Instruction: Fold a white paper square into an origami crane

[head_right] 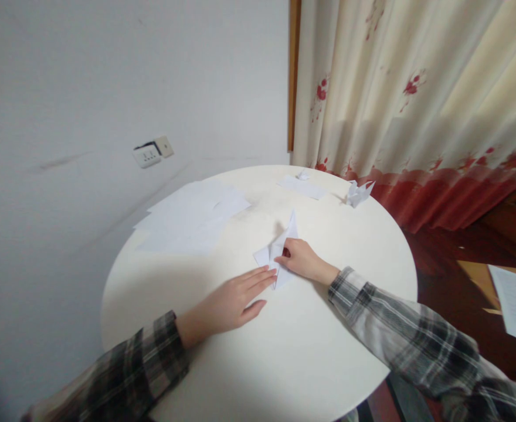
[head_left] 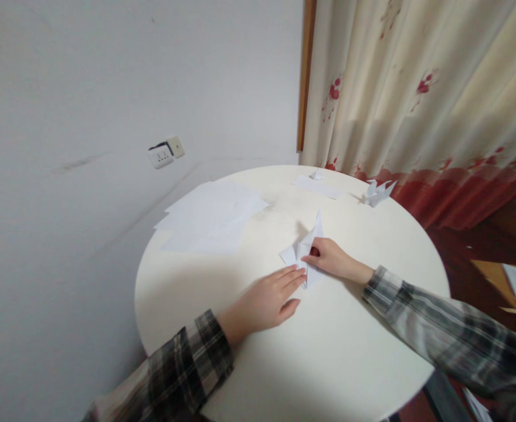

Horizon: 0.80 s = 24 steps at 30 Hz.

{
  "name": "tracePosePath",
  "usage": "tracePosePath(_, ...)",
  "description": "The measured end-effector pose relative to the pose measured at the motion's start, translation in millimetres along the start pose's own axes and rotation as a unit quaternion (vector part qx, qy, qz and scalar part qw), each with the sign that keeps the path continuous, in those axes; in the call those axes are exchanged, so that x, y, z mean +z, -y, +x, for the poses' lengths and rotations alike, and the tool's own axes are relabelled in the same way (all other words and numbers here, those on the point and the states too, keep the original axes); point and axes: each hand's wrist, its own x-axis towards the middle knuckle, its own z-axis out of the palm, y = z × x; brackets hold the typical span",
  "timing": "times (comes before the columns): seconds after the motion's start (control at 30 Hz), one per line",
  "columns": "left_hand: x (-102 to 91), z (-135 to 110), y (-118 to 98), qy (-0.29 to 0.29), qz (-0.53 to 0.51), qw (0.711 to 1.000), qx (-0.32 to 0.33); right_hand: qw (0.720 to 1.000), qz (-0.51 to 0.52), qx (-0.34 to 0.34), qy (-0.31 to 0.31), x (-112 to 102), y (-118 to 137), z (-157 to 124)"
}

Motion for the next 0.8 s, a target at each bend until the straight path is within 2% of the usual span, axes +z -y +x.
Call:
tracePosePath(0.2, -4.6, 2.6, 2.4, -0.013, -0.012, 0.999, -0.031, 1.0, -0.013, 0.006, 0.001, 0.8, -0.5, 1.7)
tracePosePath(0.37, -6.8, 4.7, 7.3, -0.011, 0.002, 0.999, -0.032, 1.0, 0.007, -0.006, 0.006, 0.0, 0.4, 3.1)
tracePosePath(0.8, -8.7, 2.0, 6.0, -0.011, 0.03, 0.999, 0.044, 1.0, 0.011, 0.0, 0.008, -1.6, 3.2, 3.0)
